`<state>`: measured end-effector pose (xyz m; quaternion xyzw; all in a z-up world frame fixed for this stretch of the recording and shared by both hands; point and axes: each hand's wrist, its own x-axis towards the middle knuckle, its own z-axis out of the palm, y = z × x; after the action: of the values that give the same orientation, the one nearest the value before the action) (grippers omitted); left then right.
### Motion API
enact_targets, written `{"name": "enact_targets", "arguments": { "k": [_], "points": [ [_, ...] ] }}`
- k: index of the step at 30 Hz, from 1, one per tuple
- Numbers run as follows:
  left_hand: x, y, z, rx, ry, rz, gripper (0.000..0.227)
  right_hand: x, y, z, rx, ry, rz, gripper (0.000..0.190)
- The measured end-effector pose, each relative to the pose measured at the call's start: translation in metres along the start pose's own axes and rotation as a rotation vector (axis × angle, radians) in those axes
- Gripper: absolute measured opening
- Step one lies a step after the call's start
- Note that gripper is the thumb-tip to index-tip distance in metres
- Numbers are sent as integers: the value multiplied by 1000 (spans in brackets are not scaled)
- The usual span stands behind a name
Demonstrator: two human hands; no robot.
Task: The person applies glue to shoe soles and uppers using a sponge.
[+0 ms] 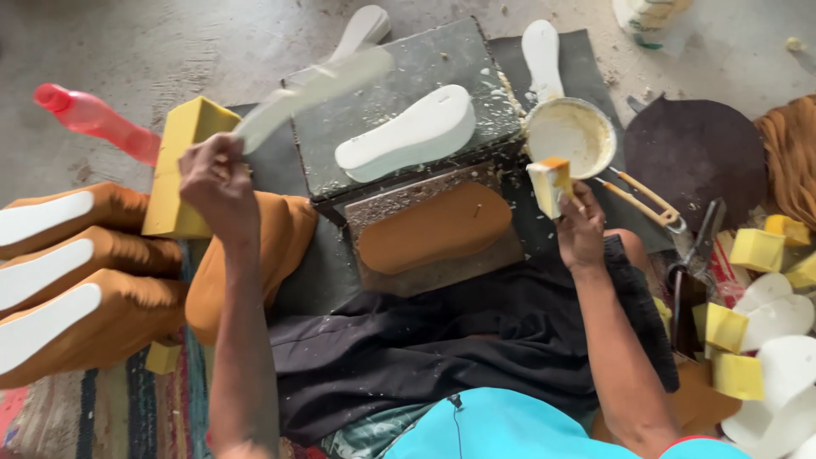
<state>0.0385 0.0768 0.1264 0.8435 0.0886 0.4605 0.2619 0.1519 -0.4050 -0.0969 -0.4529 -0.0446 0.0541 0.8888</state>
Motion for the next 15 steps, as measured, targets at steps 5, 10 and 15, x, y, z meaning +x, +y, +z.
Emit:
{"name": "enact_targets", "arguments": {
  "k": [5, 10, 15],
  "points": [
    [-9, -42, -33, 349, 254, -62, 8, 10, -11, 29, 133, -89, -63, 41],
    [-27, -100, -3, 481, 176, 86, 7, -32, -21, 20, 276, -72, -44, 51],
    [-103, -326, 96, 742, -183, 176, 13, -46, -8, -10, 450, 136, -12, 49]
  ]
}}
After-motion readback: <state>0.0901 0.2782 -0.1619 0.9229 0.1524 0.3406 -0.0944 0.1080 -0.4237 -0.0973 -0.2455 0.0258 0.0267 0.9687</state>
